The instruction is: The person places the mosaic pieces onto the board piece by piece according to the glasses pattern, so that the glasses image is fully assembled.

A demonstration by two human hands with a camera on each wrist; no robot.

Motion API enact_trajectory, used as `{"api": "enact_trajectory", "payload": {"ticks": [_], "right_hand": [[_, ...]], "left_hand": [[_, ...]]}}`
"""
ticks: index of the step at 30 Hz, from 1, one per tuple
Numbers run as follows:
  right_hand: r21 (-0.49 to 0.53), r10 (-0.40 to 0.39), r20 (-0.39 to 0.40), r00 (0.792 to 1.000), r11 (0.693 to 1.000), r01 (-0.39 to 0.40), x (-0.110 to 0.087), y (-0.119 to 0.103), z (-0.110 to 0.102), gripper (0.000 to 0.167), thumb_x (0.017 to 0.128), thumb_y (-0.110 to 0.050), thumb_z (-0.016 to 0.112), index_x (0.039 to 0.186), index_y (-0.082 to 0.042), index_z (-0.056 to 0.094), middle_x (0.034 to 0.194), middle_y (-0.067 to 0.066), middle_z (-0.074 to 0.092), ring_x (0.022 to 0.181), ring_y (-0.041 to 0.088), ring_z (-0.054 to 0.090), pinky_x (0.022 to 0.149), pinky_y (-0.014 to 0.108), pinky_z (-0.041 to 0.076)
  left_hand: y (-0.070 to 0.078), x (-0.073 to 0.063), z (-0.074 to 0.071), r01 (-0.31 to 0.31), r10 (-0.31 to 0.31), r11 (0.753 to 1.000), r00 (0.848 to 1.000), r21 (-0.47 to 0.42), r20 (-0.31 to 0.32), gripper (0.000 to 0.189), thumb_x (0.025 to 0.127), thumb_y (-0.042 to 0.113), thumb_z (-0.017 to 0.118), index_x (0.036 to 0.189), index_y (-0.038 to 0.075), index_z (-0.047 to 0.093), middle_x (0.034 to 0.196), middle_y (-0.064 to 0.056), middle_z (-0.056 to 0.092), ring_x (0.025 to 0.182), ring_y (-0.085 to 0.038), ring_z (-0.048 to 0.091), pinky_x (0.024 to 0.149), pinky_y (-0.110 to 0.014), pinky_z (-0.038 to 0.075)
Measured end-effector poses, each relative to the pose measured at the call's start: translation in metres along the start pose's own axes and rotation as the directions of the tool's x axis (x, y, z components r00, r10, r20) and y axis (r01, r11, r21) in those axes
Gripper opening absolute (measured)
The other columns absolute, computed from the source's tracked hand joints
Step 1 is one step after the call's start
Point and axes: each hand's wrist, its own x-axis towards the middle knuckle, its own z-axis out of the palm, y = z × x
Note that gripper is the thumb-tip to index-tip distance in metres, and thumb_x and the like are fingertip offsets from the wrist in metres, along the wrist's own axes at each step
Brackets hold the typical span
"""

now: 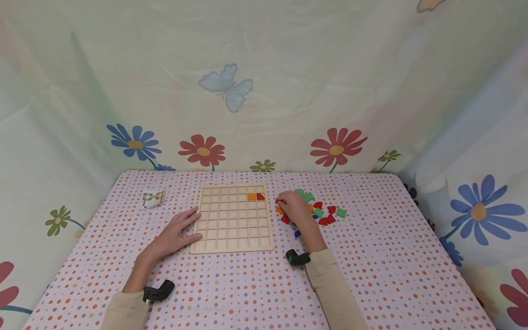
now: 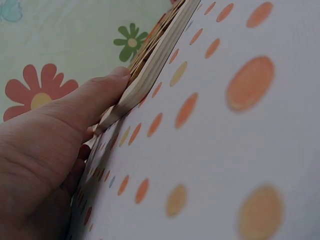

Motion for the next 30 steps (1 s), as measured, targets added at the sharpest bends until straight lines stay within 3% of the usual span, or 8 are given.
{"api": "enact_trajectory", "payload": {"ticks": [7, 14, 20, 25, 30], "right_hand": [[-0.001, -0.017, -0.018, 1.0, 1.0, 0.017, 0.0, 0.001, 0.002, 0.024, 0.096, -0.017, 0.061, 0.115, -0.005, 0.072, 0.124, 0.016, 0.067, 0.118, 0.035, 0.06, 0.099, 0.049, 0.049], [-0.075, -0.122, -0.066, 0.99, 0.99, 0.117, 0.003, 0.006, 0.007, 0.021, 0.095, -0.018, 0.063, 0.108, -0.006, 0.074, 0.112, 0.013, 0.072, 0.107, 0.031, 0.066, 0.094, 0.046, 0.052], [-0.106, -0.126, -0.103, 0.987, 0.988, 0.115, 0.003, 0.004, 0.002, 0.026, 0.096, -0.027, 0.061, 0.108, -0.007, 0.073, 0.108, 0.011, 0.073, 0.104, 0.03, 0.065, 0.09, 0.045, 0.054], [-0.037, -0.221, -0.19, 0.956, 0.975, 0.218, 0.009, -0.015, -0.002, 0.021, 0.093, -0.025, 0.066, 0.103, -0.007, 0.074, 0.105, 0.011, 0.073, 0.102, 0.029, 0.065, 0.087, 0.044, 0.055], [-0.001, -0.331, -0.154, 0.931, 0.942, 0.335, 0.022, -0.044, 0.006, 0.017, 0.093, -0.021, 0.067, 0.101, -0.009, 0.074, 0.103, 0.007, 0.073, 0.101, 0.026, 0.065, 0.088, 0.04, 0.054]], "left_hand": [[0.0, 0.0, 0.0, -0.006, 0.006, 1.0, 1.0, 0.006, -0.006, 0.074, 0.088, 0.043, 0.068, 0.15, 0.014, 0.04, 0.162, -0.008, 0.025, 0.149, -0.037, 0.018, 0.113, -0.064, 0.025], [-0.002, 0.0, 0.001, -0.014, 0.014, 1.0, 1.0, 0.017, -0.017, 0.074, 0.088, 0.045, 0.068, 0.15, 0.014, 0.04, 0.161, -0.007, 0.025, 0.149, -0.036, 0.019, 0.113, -0.064, 0.024], [-0.002, 0.001, 0.002, -0.016, 0.016, 1.0, 1.0, 0.017, -0.014, 0.074, 0.088, 0.045, 0.068, 0.15, 0.014, 0.04, 0.162, -0.007, 0.025, 0.149, -0.036, 0.019, 0.113, -0.064, 0.024], [-0.002, 0.001, 0.001, -0.012, 0.012, 1.0, 1.0, 0.016, -0.022, 0.074, 0.088, 0.045, 0.068, 0.149, 0.014, 0.04, 0.161, -0.007, 0.025, 0.148, -0.036, 0.02, 0.113, -0.063, 0.025], [-0.001, 0.001, 0.0, 0.0, 0.0, 1.0, 1.0, 0.002, -0.011, 0.074, 0.088, 0.046, 0.068, 0.15, 0.015, 0.04, 0.162, -0.006, 0.025, 0.149, -0.035, 0.019, 0.113, -0.063, 0.025]]}}
